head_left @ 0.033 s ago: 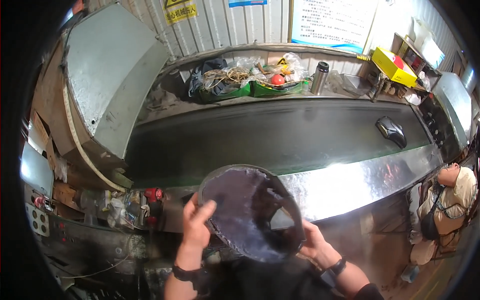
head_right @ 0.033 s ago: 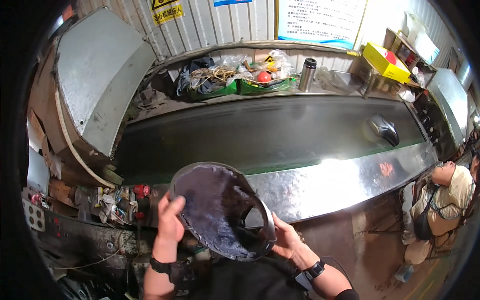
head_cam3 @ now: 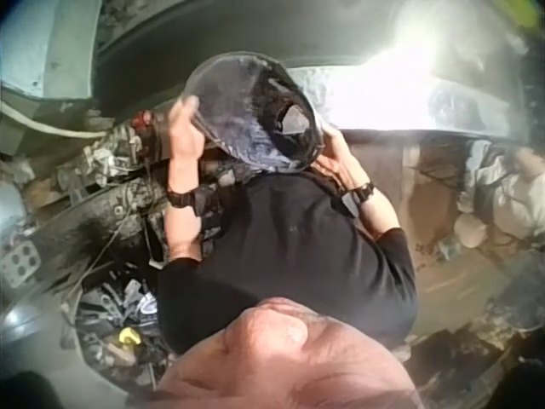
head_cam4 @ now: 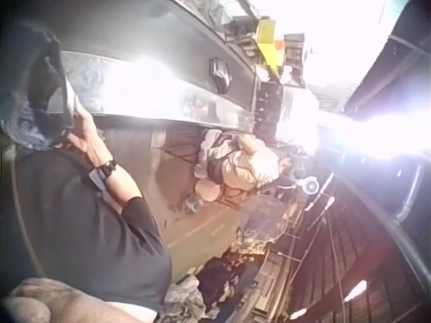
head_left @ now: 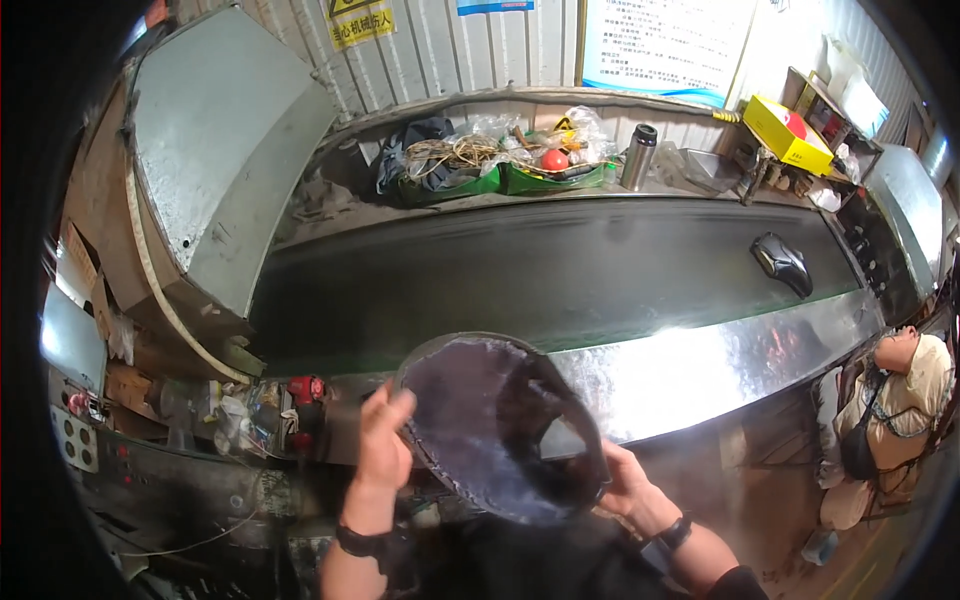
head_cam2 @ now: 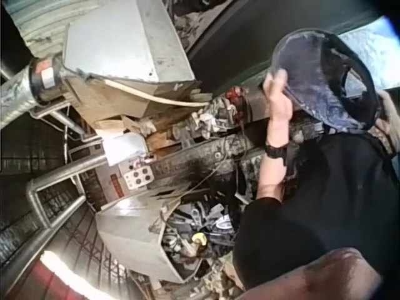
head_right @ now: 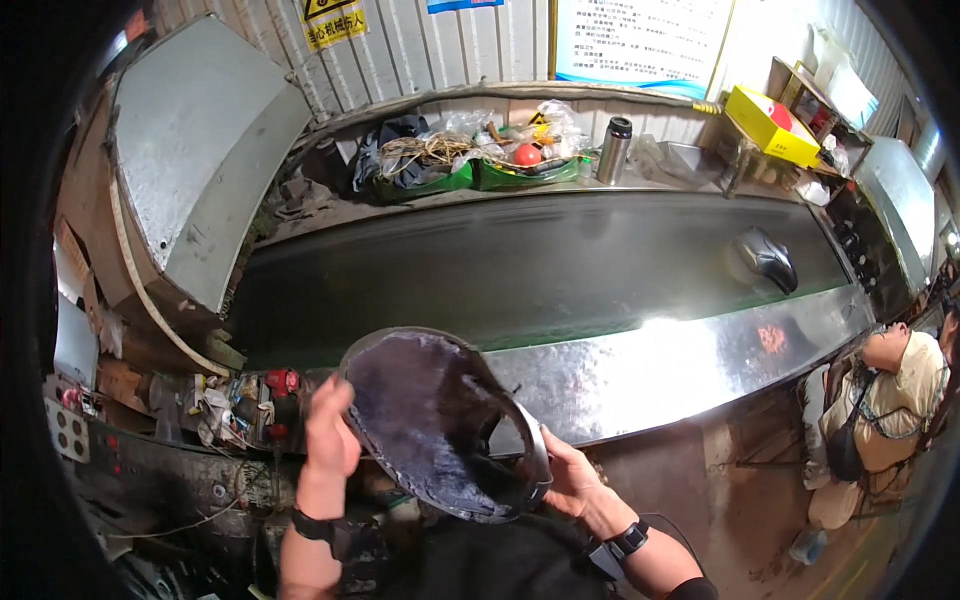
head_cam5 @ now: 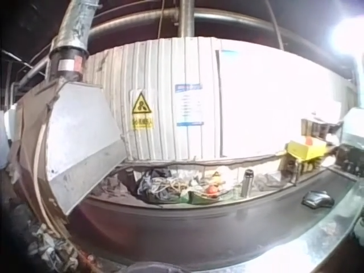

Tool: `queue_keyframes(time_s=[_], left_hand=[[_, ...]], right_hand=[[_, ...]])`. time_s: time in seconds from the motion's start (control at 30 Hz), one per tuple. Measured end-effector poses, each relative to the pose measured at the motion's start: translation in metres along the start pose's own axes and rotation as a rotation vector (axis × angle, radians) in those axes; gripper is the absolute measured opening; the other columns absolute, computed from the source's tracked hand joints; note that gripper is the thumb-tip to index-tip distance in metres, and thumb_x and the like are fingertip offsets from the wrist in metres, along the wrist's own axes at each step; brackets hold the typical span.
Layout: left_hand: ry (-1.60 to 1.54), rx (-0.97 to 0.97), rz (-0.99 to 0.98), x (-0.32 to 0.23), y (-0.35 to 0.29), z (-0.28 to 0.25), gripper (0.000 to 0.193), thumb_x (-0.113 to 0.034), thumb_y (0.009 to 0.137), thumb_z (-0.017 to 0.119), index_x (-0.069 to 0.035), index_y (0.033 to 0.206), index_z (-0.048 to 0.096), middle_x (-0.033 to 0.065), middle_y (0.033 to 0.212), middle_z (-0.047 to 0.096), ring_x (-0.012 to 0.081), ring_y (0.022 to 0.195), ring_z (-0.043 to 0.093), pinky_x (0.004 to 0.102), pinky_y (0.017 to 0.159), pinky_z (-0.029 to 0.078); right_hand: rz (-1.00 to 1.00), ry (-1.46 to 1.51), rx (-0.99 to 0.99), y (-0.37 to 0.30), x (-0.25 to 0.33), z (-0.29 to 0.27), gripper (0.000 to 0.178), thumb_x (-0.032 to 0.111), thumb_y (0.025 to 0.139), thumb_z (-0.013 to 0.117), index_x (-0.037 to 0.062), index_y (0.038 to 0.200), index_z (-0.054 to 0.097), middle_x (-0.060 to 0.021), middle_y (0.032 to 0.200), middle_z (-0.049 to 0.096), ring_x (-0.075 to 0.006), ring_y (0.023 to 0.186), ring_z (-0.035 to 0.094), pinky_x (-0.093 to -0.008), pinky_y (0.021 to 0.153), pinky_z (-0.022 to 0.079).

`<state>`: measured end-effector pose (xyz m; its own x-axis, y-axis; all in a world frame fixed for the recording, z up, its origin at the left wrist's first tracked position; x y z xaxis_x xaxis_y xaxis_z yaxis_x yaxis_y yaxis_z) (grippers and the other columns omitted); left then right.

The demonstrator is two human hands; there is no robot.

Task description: Operate a toe-lasting machine to shape and secure the upper of a shoe onto a last.

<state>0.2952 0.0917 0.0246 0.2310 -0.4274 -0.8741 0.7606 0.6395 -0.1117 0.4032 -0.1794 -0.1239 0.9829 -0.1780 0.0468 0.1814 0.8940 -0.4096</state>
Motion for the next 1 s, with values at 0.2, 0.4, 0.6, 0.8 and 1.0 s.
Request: queue_keyframes(time_s=[0.2, 0.4, 0.6, 0.8, 1.0], left_hand=[[0.766, 0.108, -0.003, -0.042, 0.038, 0.03, 0.026, -0.024, 0.089, 0.077, 0.001, 0.094, 0.074, -0.0006, 0.078, 0.068, 0.0063, 0.072, 0.057, 0.0232, 0.065, 0.046], [0.812, 0.12, 0.172, -0.033, 0.048, 0.047, 0.03, -0.02, 0.089, 0.077, 0.003, 0.105, 0.07, 0.0038, 0.09, 0.07, 0.0083, 0.082, 0.062, 0.0249, 0.075, 0.05], [0.491, -0.095, 0.294, 0.012, 0.023, 0.038, 0.039, -0.008, 0.094, 0.066, 0.001, 0.13, 0.055, 0.0076, 0.108, 0.065, 0.0153, 0.099, 0.062, 0.0301, 0.086, 0.052], [0.067, 0.387, -0.247, 0.056, 0.029, 0.1, 0.04, 0.001, 0.093, 0.061, 0.0, 0.132, 0.052, 0.0107, 0.127, 0.062, 0.0212, 0.115, 0.061, 0.0378, 0.101, 0.05], [-0.053, 0.42, -0.139, 0.055, 0.024, 0.104, 0.05, 0.009, 0.091, 0.06, -0.001, 0.138, 0.047, 0.0123, 0.13, 0.061, 0.0252, 0.12, 0.06, 0.0413, 0.106, 0.047]], right_hand=[[0.072, 0.023, 0.033, 0.001, -0.005, 0.016, 0.035, 0.039, 0.099, 0.062, 0.0189, 0.128, 0.059, -0.0022, 0.107, 0.068, -0.016, 0.092, 0.065, -0.0377, 0.077, 0.058], [-0.112, -0.125, -0.036, -0.019, 0.012, 0.03, 0.057, 0.039, 0.097, 0.064, 0.0203, 0.147, 0.045, -0.002, 0.129, 0.061, -0.0192, 0.114, 0.062, -0.0431, 0.09, 0.055], [-0.589, -0.329, -0.15, -0.038, 0.042, 0.053, 0.059, 0.024, 0.098, 0.066, 0.0083, 0.149, 0.042, -0.0013, 0.114, 0.064, -0.0136, 0.106, 0.061, -0.0342, 0.09, 0.051], [-1.241, -1.38, -0.133, -0.062, 0.051, 0.063, 0.091, 0.005, 0.08, 0.083, 0.0006, 0.154, 0.029, -0.0055, 0.087, 0.066, -0.0123, 0.078, 0.06, -0.0262, 0.074, 0.049], [-1.445, -1.606, -0.119, -0.063, 0.046, 0.068, 0.109, 0.003, 0.075, 0.085, -0.007, 0.156, 0.013, -0.0122, 0.086, 0.07, -0.0196, 0.082, 0.068, -0.03, 0.08, 0.054]])
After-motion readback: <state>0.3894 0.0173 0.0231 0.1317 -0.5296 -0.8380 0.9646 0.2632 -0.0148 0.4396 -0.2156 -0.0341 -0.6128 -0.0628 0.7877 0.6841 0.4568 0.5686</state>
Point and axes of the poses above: each hand's wrist, its own y-axis towards the middle knuckle, its own z-axis out of the palm, x = y × z, the point moved 5 cm from there along y, towards the middle knuckle
